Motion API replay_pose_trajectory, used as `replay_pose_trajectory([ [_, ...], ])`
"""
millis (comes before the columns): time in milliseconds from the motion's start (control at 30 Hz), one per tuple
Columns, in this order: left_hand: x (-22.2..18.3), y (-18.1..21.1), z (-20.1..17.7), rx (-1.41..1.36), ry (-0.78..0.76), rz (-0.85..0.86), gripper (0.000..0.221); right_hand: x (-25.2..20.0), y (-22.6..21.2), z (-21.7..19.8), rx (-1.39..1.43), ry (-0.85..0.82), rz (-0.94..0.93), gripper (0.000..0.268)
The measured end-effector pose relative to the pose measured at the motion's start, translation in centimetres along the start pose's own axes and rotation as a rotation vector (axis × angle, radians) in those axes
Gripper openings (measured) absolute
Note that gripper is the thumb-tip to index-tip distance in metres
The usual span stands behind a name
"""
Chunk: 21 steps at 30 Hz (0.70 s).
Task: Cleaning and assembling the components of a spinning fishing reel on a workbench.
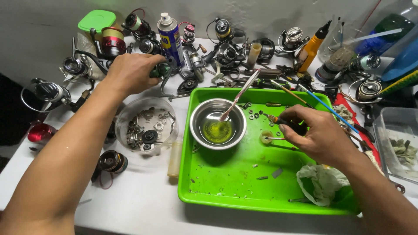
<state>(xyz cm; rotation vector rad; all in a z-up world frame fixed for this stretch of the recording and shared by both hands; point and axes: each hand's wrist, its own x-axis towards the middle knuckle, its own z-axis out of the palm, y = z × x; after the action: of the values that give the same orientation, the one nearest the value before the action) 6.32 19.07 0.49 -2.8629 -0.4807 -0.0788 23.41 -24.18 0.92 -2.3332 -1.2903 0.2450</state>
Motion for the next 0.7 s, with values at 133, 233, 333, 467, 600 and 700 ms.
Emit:
replay_pose_trajectory([
  [133,-0.1,0.3,-0.8,-0.047,-0.023,-0.03,0.061,0.1,0.4,0.2,-0.004,0.019,-0.013,0.027],
  [233,-0.3,0.6,-1.3,-0.145,0.0,-0.074,0.05,0.0,0.5,0.1,-0.017,0.007,0.009,0.028],
  [333,-0.5,0.7,-1.6,-0.268,0.176,0.021,0.043,0.0,0.6,0.0,-0.006,0.026,0.003,0.027],
  [467,-1.4,2.3,-4.1,-0.305,0.34,0.133,0.052,-0.1,0.1,-0.3,0.016,0.041,-0.005,0.027],
  [600,-2.7,5.7,-6.5,-0.143,0.387,0.217,0.064,-1.0,-0.7,-1.0,0.127,0.124,-0.064,0.025],
  [700,-4.3,10.4,-8.5,-0.022,0.347,0.198,0.049,-2.3,-1.9,-2.2,0.154,0.217,-0.242,0.022],
])
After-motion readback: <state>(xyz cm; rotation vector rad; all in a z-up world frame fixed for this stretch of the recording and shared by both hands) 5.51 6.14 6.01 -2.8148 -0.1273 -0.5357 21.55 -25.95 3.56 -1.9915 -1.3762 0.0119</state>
